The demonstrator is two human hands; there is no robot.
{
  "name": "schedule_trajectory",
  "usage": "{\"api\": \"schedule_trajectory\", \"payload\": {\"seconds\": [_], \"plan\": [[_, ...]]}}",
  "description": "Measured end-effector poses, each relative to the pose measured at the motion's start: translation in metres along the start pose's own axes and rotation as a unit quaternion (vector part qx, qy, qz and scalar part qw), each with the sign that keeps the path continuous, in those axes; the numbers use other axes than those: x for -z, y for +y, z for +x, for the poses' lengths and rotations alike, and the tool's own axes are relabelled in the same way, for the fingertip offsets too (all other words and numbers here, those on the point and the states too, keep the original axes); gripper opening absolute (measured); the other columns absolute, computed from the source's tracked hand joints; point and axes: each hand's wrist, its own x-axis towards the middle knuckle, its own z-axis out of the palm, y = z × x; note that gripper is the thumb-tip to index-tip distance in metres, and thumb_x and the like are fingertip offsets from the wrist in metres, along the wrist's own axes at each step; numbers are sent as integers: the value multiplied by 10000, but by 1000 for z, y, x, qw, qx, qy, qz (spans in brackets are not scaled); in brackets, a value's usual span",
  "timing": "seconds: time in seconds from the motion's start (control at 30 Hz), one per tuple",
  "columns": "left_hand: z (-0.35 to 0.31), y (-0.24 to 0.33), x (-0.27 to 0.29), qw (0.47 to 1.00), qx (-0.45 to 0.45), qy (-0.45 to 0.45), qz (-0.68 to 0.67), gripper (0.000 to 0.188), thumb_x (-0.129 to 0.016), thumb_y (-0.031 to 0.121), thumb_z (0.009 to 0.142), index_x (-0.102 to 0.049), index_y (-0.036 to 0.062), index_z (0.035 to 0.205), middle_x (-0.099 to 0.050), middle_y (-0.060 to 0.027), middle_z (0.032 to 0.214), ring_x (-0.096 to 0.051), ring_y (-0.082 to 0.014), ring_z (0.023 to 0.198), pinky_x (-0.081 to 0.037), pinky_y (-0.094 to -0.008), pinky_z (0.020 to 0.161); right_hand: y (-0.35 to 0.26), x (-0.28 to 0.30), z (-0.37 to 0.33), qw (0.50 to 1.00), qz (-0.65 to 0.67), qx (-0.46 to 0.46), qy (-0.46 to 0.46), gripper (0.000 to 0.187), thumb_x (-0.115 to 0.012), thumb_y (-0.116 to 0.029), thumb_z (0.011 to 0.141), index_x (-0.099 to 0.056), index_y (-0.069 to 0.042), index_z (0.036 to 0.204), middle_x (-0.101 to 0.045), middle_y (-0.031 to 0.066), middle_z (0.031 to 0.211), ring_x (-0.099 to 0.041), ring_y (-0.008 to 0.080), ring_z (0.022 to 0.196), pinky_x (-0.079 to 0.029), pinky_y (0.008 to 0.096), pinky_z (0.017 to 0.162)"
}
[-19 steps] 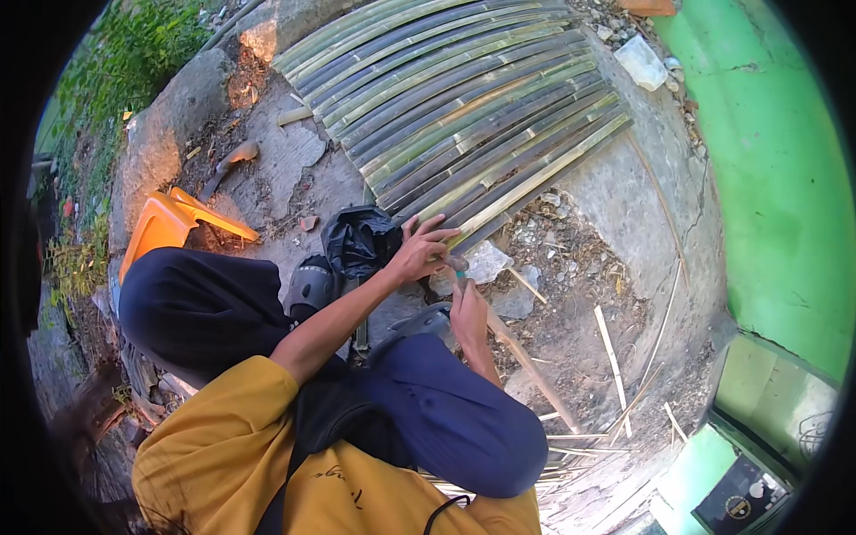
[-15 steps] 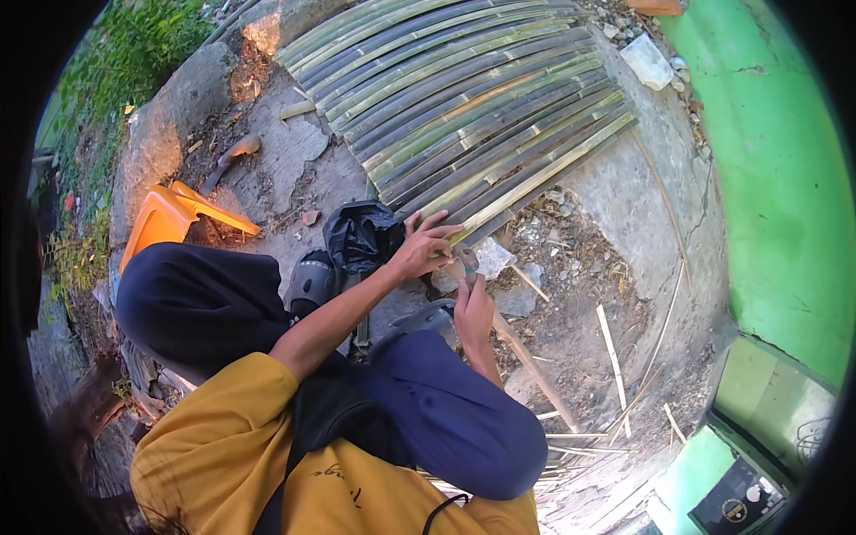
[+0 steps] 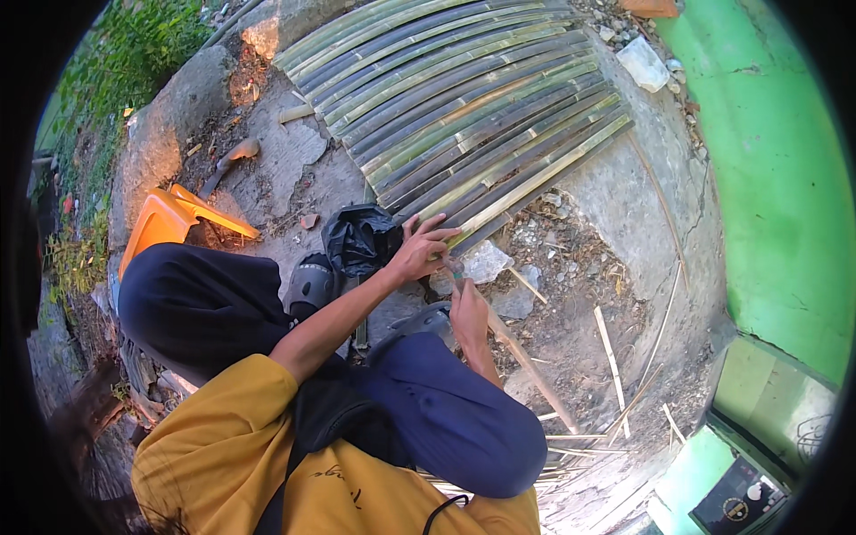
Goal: The person aligns bamboo slats on a frame, takes nails from a plastic bag, and hammers them into the bamboo slats using a hammer.
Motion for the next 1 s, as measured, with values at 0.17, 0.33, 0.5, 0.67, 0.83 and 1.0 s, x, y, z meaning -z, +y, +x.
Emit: {"api": "schedule_trajectory", "payload": {"seconds": [0.17, 0.33, 0.5, 0.67, 0.83, 1.0], "plan": [[3, 6, 1, 1000, -4, 2, -18, 158, -829, 164, 707, -697, 123, 784, -566, 50, 1508, -302, -311, 1531, -139, -648, 1162, -14, 14, -1, 999, 27, 17, 39, 236, -558, -205, 1021, -516, 16, 1093, -652, 310, 798, -643, 530, 768, -477, 585, 633], [0, 2, -2, 1000, 6, -5, 1, 146, -838, 179, 716, -712, 131, 772, -568, 49, 1506, -304, -315, 1529, -128, -644, 1156, -1, 2, 2, 999, -23, -18, -25, 248, -531, -200, 1039, -527, 8, 1175, -653, 310, 799, -632, 538, 753, -472, 565, 622], [-8, -1, -4, 1000, -7, 13, -12, 129, -832, 188, 730, -722, 138, 775, -565, 55, 1509, -314, -314, 1525, -138, -648, 1154, -17, 9, -9, 996, 85, -14, 39, 229, -561, -198, 1027, -512, 6, 1119, -647, 310, 814, -641, 537, 789, -461, 578, 619], [-2, 3, -6, 1000, 1, 2, 3, 125, -829, 189, 733, -719, 149, 779, -563, 52, 1510, -314, -310, 1524, -142, -646, 1156, -7, 2, -1, 1000, 0, -9, -18, 233, -547, -209, 1032, -521, 11, 1104, -638, 303, 781, -641, 526, 769, -458, 572, 617], [1, 4, 3, 1000, 5, 14, -19, 126, -816, 190, 755, -701, 141, 772, -583, 40, 1491, -316, -312, 1522, -122, -638, 1161, -17, 5, -4, 992, 74, 21, 104, 238, -539, -206, 1032, -521, 19, 1108, -641, 301, 777, -636, 524, 748, -458, 575, 609], [6, -2, 0, 1000, 0, 10, 9, 139, -825, 197, 757, -701, 135, 773, -581, 47, 1493, -318, -310, 1520, -130, -632, 1163, -9, 1, -1, 999, 23, -37, -18, 245, -546, -212, 1033, -523, 22, 1100, -649, 306, 794, -638, 532, 763, -461, 580, 634]]}}
